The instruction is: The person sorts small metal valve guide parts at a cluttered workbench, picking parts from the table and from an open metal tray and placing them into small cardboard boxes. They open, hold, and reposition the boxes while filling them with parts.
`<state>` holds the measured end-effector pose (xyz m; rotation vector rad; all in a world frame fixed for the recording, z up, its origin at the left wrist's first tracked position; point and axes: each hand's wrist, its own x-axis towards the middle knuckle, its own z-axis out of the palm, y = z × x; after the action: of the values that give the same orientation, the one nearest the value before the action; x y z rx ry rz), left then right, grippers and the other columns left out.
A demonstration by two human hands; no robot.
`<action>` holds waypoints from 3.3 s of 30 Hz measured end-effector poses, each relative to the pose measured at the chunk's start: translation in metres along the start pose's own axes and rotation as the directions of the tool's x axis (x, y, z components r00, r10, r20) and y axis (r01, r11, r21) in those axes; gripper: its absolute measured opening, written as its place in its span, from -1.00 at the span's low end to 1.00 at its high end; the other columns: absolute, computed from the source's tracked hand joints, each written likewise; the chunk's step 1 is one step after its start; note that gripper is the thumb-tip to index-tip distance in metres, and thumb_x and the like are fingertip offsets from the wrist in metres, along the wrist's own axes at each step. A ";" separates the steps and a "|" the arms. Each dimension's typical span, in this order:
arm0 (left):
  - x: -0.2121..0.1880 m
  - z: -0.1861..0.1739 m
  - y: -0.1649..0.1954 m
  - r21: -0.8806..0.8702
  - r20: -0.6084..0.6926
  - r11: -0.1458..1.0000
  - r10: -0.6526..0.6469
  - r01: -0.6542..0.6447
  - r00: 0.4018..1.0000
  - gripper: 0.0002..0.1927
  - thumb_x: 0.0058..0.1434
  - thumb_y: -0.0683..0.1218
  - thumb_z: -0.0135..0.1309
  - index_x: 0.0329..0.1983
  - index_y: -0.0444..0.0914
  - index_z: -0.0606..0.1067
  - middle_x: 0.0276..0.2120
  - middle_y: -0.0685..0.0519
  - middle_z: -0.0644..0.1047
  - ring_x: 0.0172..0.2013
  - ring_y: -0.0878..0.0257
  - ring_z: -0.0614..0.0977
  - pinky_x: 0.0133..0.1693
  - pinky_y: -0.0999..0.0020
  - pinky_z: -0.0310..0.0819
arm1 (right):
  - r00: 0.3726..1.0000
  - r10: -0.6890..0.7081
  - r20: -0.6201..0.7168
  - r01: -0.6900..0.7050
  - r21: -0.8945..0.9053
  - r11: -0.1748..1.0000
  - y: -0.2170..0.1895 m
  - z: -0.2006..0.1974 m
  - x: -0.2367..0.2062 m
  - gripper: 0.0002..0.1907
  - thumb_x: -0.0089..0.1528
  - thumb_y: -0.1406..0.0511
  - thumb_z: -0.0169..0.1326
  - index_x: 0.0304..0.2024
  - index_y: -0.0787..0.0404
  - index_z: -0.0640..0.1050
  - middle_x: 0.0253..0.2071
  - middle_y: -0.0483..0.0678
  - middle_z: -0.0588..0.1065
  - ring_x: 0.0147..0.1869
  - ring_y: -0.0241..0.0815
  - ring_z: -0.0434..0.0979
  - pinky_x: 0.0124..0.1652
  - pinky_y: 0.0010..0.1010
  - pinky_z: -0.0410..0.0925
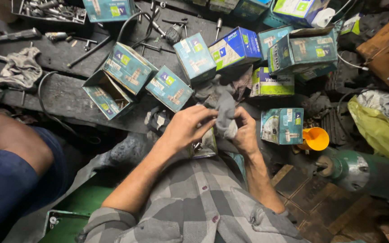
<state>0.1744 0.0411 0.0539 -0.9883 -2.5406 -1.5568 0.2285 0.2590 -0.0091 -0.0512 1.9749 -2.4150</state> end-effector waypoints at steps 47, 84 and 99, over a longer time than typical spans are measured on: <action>-0.091 -0.033 -0.046 -0.388 -0.254 0.902 -0.301 0.188 0.919 -0.77 0.24 -0.31 0.15 -0.03 -0.34 0.60 -0.17 -0.04 0.60 -0.23 0.21 0.68 -0.18 0.37 0.57 | 0.882 -0.247 0.402 0.469 -0.694 0.547 -0.068 0.098 0.142 -0.72 0.18 0.54 0.10 -0.09 0.22 0.60 0.05 0.04 0.54 0.15 0.04 0.53 0.10 -0.25 0.41; -0.064 -0.029 -0.051 -0.988 -0.113 0.139 -0.377 -0.064 0.919 -0.80 0.25 -0.29 0.20 -0.07 -0.33 0.53 0.12 -0.30 0.56 0.21 -0.07 0.59 -0.07 0.08 0.69 | 0.936 -0.015 0.350 -0.183 0.525 0.831 -0.022 0.039 0.042 -0.83 0.39 0.28 0.17 -0.16 0.20 0.45 -0.35 -0.08 0.42 -0.19 -0.16 0.42 -0.08 -0.27 0.31; -0.043 -0.003 -0.050 -0.806 -0.008 0.543 -0.409 0.237 0.912 -0.70 0.26 -0.37 0.25 0.03 -0.38 0.50 -0.01 -0.24 0.62 -0.21 0.21 0.65 -0.29 0.33 0.64 | 0.950 -0.127 0.287 0.005 0.392 0.920 -0.047 0.035 0.002 -0.67 0.47 0.14 0.01 -0.26 0.27 0.44 -0.37 -0.06 0.37 -0.24 -0.19 0.37 -0.15 -0.33 0.29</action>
<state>0.1824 0.0014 0.0024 -0.2684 -1.9017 -2.8579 0.2278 0.2343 0.0441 -0.4634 1.3641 -2.5980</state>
